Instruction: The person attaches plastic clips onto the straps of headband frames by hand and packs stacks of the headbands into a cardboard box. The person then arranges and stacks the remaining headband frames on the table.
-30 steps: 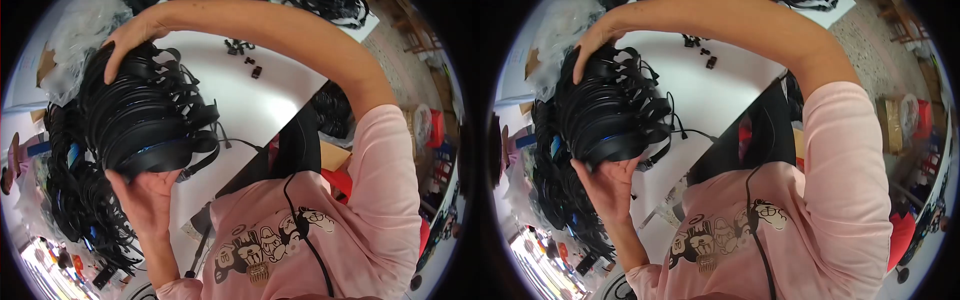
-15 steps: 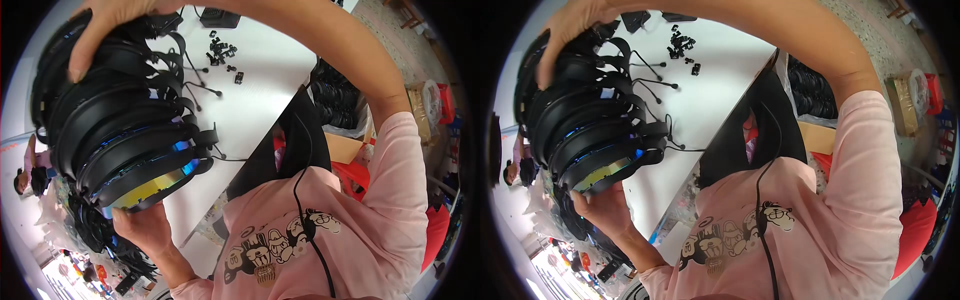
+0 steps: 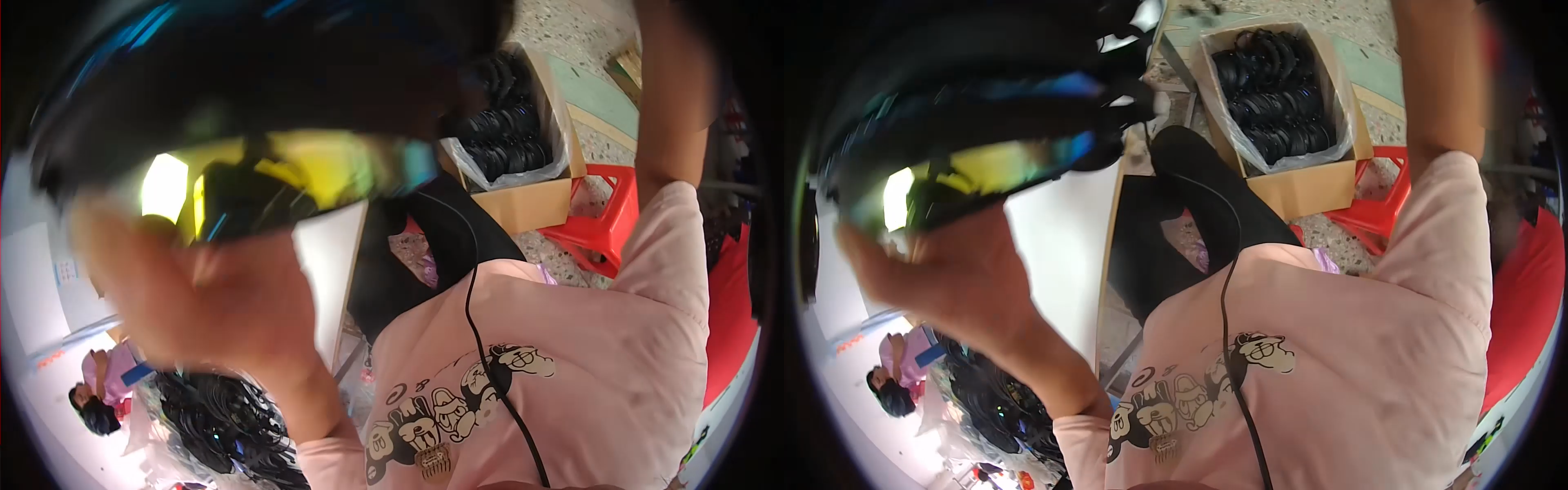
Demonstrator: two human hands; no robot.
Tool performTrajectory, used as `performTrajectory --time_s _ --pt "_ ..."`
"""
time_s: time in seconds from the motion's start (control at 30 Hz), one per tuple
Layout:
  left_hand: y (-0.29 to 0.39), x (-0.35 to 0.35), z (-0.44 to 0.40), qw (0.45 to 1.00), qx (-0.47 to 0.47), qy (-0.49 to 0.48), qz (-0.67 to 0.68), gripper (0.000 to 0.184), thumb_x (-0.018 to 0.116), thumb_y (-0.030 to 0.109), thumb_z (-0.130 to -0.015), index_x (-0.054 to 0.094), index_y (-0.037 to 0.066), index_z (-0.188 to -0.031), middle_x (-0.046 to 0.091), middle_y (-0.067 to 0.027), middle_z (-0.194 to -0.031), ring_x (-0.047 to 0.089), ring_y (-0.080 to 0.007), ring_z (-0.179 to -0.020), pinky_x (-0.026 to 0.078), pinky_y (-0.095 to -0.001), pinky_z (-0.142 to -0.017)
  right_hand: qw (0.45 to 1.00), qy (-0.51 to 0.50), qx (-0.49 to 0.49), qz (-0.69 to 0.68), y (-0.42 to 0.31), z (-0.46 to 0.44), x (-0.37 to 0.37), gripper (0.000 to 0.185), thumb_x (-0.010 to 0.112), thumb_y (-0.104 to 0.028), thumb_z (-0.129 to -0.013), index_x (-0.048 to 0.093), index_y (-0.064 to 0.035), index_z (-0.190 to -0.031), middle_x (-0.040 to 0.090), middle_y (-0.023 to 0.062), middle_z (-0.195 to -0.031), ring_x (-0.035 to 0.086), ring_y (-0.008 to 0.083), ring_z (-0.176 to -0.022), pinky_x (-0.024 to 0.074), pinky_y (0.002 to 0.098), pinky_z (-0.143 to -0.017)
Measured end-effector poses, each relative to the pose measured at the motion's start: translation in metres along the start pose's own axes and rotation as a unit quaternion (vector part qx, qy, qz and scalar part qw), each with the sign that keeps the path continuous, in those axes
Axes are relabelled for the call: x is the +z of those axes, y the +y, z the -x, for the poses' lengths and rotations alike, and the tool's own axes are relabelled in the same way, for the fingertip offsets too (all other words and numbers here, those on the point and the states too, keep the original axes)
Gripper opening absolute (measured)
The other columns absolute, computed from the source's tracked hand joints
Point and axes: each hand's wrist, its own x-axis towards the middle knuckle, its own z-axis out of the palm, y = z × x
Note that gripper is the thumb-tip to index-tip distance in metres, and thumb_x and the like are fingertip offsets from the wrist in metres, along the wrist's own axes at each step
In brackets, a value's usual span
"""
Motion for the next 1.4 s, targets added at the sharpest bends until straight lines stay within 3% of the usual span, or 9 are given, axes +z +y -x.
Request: performTrajectory --time_s 0.27,0.33,0.37,0.47,0.53,0.63,0.77,1.07,1.4 --pt "-0.194 0.097 0.017 0.963 -0.174 -0.197 -0.067 0.039 0.047 0.039 -0.109 0.051 0.012 -0.138 0.059 -0.0016 -0.126 0.061 -0.0117 -0.108 0.053 -0.0289 -0.087 0.966 0.158 0.125 0.16 0.015 0.11 -0.143 0.07 0.082 -0.03 -0.081 0.057 0.0054 -0.135 0.067 0.0147 -0.122 0.066 0.0236 -0.106 0.0538 0.032 -0.096" --pt "-0.236 0.105 0.024 0.91 -0.297 -0.227 -0.181 0.062 0.055 0.057 -0.101 0.05 0.001 -0.075 0.045 0.0041 -0.071 0.04 -0.0091 -0.07 0.035 -0.0349 -0.063 0.963 0.172 0.16 0.134 0.041 0.141 -0.159 0.083 0.084 -0.029 -0.078 0.049 0.0039 -0.145 0.061 0.0149 -0.134 0.06 0.0232 -0.118 0.048 0.0334 -0.104" --pt "-0.265 0.115 0.027 0.933 -0.205 -0.233 -0.181 0.05 0.047 0.055 -0.105 0.055 0.008 -0.088 0.053 0.0035 -0.077 0.047 -0.0067 -0.065 0.035 -0.027 -0.05 0.963 0.173 0.178 0.103 0.053 0.152 -0.155 0.089 0.084 -0.029 -0.077 0.044 0.0031 -0.15 0.058 0.0149 -0.14 0.057 0.0231 -0.125 0.0451 0.0341 -0.109" --pt "-0.369 0.102 0.038 0.906 -0.267 -0.263 -0.195 0.067 0.049 0.068 -0.098 0.041 0.012 -0.062 0.037 0.0062 -0.06 0.035 -0.0065 -0.058 0.027 -0.0312 -0.051 0.866 0.276 0.303 0.288 0.158 0.271 -0.255 0.088 0.087 -0.037 -0.076 0.05 -0.0019 -0.148 0.064 0.013 -0.133 0.062 0.0216 -0.119 0.0474 0.0336 -0.103" --pt "-0.422 0.085 0.043 0.879 -0.312 -0.287 -0.218 0.069 0.05 0.067 -0.098 0.044 0.009 -0.062 0.039 0.0042 -0.059 0.037 -0.0087 -0.058 0.03 -0.0334 -0.052 0.879 0.263 0.331 0.222 0.199 0.302 -0.243 0.088 0.086 -0.032 -0.077 0.047 -0.0016 -0.15 0.064 0.0118 -0.131 0.061 0.0209 -0.118 0.0466 0.0332 -0.105" --pt "-0.489 0.044 0.049 0.841 -0.346 -0.302 -0.286 0.073 0.056 0.059 -0.098 0.061 -0.011 -0.078 0.056 -0.0216 -0.067 0.056 -0.0167 -0.074 0.047 -0.0417 -0.073 0.87 0.297 0.36 0.159 0.274 0.346 -0.223 0.077 0.088 -0.025 -0.078 0.055 -0.0009 -0.142 0.067 0.0105 -0.125 0.063 0.0193 -0.113 0.0475 0.0312 -0.102" --pt "-0.563 -0.021 0.042 0.833 -0.363 -0.259 -0.328 0.076 0.056 0.061 -0.097 0.067 -0.014 -0.088 0.067 -0.0229 -0.078 0.065 -0.0277 -0.082 0.048 -0.0442 -0.082 0.841 0.343 0.408 0.09 0.38 0.375 -0.189 0.083 0.091 -0.029 -0.073 0.055 -0.001 -0.143 0.067 0.0121 -0.125 0.064 0.02 -0.112 0.0486 0.0314 -0.101" --pt "-0.638 -0.113 0.003 0.868 -0.369 0.009 -0.333 0.071 0.053 0.055 -0.103 0.068 -0.014 -0.114 0.073 -0.0183 -0.108 0.068 -0.0261 -0.1 0.051 -0.0387 -0.093 0.848 0.3 0.437 -0.009 0.573 0.329 -0.115 0.081 0.088 -0.03 -0.079 0.052 0.0007 -0.145 0.066 0.0127 -0.129 0.062 0.0195 -0.115 0.0474 0.0321 -0.102" --pt "-0.693 -0.085 0.009 0.845 -0.252 -0.062 -0.467 0.055 0.071 0.04 -0.094 0.069 -0.013 -0.108 0.072 -0.0321 -0.108 0.07 -0.0421 -0.104 0.051 -0.0456 -0.093 0.845 0.409 0.323 0.121 0.644 0.367 -0.112 0.066 0.086 -0.037 -0.083 0.063 -0.0086 -0.138 0.07 0.0133 -0.128 0.065 0.0218 -0.118 0.0479 0.034 -0.105"
